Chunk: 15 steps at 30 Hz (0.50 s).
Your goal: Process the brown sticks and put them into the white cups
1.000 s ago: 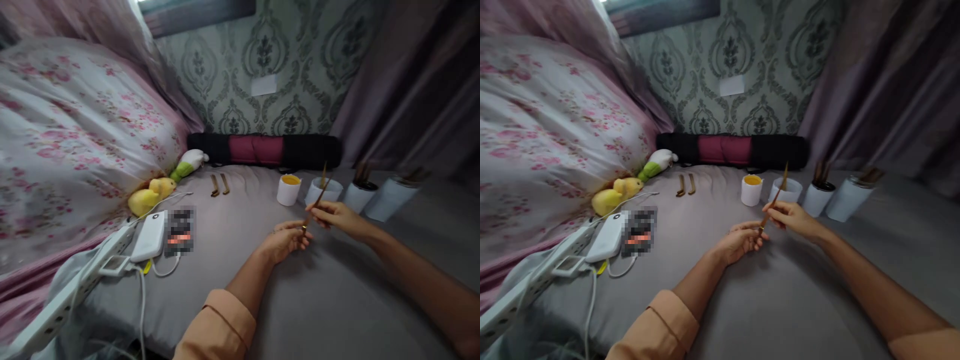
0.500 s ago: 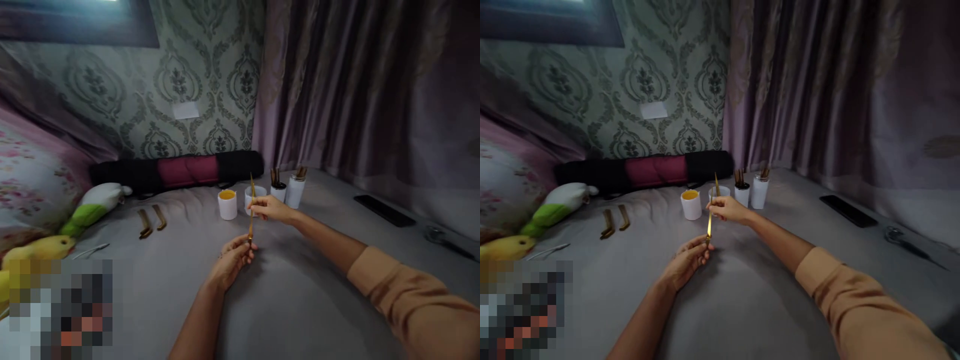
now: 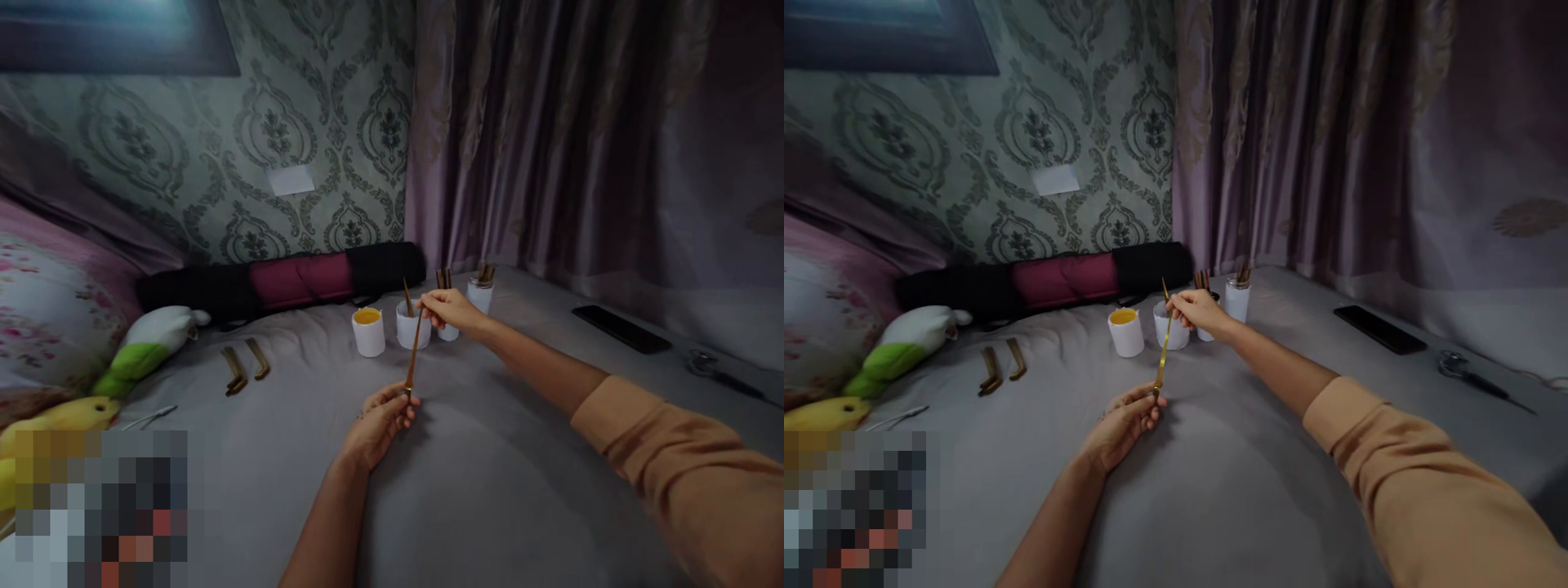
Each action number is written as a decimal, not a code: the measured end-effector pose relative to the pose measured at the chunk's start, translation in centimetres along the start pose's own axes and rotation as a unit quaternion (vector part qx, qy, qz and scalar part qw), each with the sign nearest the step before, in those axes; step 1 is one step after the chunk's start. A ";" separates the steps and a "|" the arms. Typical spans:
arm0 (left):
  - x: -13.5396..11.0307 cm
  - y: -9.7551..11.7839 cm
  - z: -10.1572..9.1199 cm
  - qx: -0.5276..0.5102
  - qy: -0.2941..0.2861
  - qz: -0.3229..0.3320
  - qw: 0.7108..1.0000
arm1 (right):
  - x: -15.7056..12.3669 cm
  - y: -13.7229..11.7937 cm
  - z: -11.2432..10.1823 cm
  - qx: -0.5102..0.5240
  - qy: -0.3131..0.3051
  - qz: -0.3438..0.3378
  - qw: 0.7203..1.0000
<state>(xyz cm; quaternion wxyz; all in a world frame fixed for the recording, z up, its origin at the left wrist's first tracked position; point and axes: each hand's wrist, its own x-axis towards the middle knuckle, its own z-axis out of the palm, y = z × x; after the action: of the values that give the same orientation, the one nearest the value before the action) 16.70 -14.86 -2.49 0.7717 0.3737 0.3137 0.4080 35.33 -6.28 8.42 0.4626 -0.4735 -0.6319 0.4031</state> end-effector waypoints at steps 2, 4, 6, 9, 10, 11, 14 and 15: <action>0.0 0.0 0.0 -0.004 0.007 -0.003 1.000 | -0.1 -0.1 0.1 0.002 0.010 0.013 1.000; -0.1 0.1 0.1 -0.007 0.020 -0.008 1.000 | -0.2 -0.2 0.2 0.006 0.010 0.019 1.000; -0.1 0.2 0.1 -0.012 0.029 -0.008 0.999 | -0.4 -0.4 0.2 0.010 0.007 0.020 1.000; 0.0 0.2 0.1 -0.023 0.025 -0.006 0.999 | -0.4 -0.5 0.2 0.014 0.002 0.018 1.000; 0.0 0.2 0.0 -0.028 0.025 -0.006 0.999 | -0.4 -0.5 0.1 0.015 0.001 0.018 1.000; 0.1 0.2 0.0 -0.032 0.026 -0.006 0.999 | -0.3 -0.4 0.0 0.014 0.001 0.017 1.000; 0.1 0.3 0.0 -0.045 0.032 -0.005 0.998 | -0.2 -0.2 -0.3 0.009 -0.002 0.008 1.000; 0.1 0.4 0.0 -0.048 0.033 -0.005 0.998 | -0.1 -0.2 -0.4 0.008 -0.003 0.005 1.000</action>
<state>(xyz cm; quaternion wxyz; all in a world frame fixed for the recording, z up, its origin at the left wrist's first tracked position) 16.60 -14.59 -2.23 0.7800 0.3205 0.3212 0.4310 35.70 -6.43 8.68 0.4627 -0.4718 -0.6278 0.4113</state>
